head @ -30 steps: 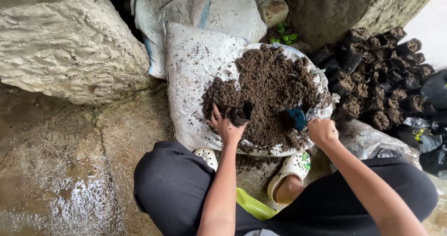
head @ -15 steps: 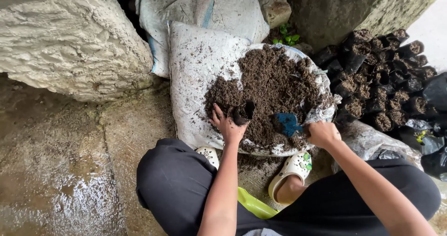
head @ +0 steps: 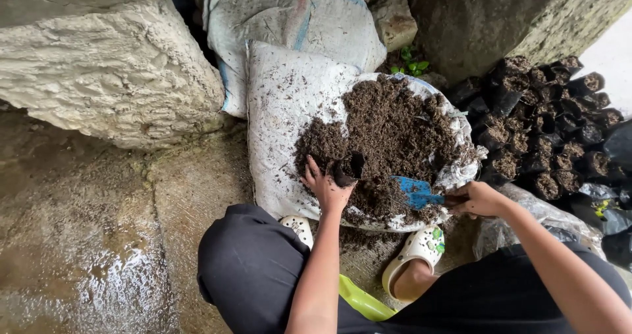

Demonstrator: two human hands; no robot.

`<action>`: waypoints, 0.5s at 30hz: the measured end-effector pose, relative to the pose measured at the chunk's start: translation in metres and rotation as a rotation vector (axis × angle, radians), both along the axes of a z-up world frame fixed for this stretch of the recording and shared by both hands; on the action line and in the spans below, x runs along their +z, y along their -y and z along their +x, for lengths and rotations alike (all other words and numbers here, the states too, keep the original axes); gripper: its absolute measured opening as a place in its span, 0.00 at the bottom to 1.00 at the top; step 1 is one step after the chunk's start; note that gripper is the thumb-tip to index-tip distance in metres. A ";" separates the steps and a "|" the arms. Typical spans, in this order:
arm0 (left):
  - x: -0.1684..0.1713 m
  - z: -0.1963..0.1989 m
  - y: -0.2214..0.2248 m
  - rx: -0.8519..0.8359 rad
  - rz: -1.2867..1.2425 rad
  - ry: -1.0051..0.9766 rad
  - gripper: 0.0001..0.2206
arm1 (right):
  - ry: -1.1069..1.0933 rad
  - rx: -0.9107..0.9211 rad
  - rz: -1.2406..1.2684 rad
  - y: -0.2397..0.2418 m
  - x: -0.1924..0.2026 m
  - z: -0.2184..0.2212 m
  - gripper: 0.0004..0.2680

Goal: Filling small black polybags with soil using a hand trowel from a larger bag of soil.

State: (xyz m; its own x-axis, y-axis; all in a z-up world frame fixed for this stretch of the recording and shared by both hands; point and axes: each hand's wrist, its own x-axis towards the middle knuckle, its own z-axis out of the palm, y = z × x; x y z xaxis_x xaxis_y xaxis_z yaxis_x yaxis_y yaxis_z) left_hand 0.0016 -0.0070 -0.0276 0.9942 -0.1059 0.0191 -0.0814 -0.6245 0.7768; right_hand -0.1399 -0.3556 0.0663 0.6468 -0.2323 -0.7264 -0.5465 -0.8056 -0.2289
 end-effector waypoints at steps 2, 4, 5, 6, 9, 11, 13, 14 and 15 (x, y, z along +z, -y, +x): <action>-0.002 0.002 0.001 0.003 0.003 0.021 0.35 | -0.008 -0.030 0.019 -0.008 0.030 0.010 0.16; -0.001 0.001 0.001 0.008 0.010 0.035 0.35 | -0.021 -0.060 0.042 -0.012 0.056 0.019 0.18; 0.000 0.002 0.002 0.034 0.022 0.010 0.33 | -0.041 0.016 -0.031 -0.012 0.066 0.024 0.13; 0.002 0.003 0.004 0.059 0.034 -0.015 0.32 | -0.060 0.091 -0.103 -0.011 0.077 0.028 0.10; -0.001 0.000 0.002 0.085 -0.090 -0.034 0.40 | -0.051 0.060 -0.192 -0.019 0.116 0.044 0.12; 0.005 0.001 0.004 0.075 -0.031 0.000 0.36 | -0.025 0.174 -0.293 -0.021 0.134 0.056 0.17; 0.009 0.002 0.005 0.067 0.028 0.034 0.34 | 0.001 0.290 -0.394 -0.030 0.153 0.066 0.22; 0.010 0.001 0.005 0.063 0.033 0.011 0.34 | -0.036 0.350 -0.487 -0.038 0.163 0.071 0.18; 0.011 0.002 0.005 0.056 0.037 -0.012 0.34 | -0.072 0.408 -0.579 -0.046 0.173 0.075 0.21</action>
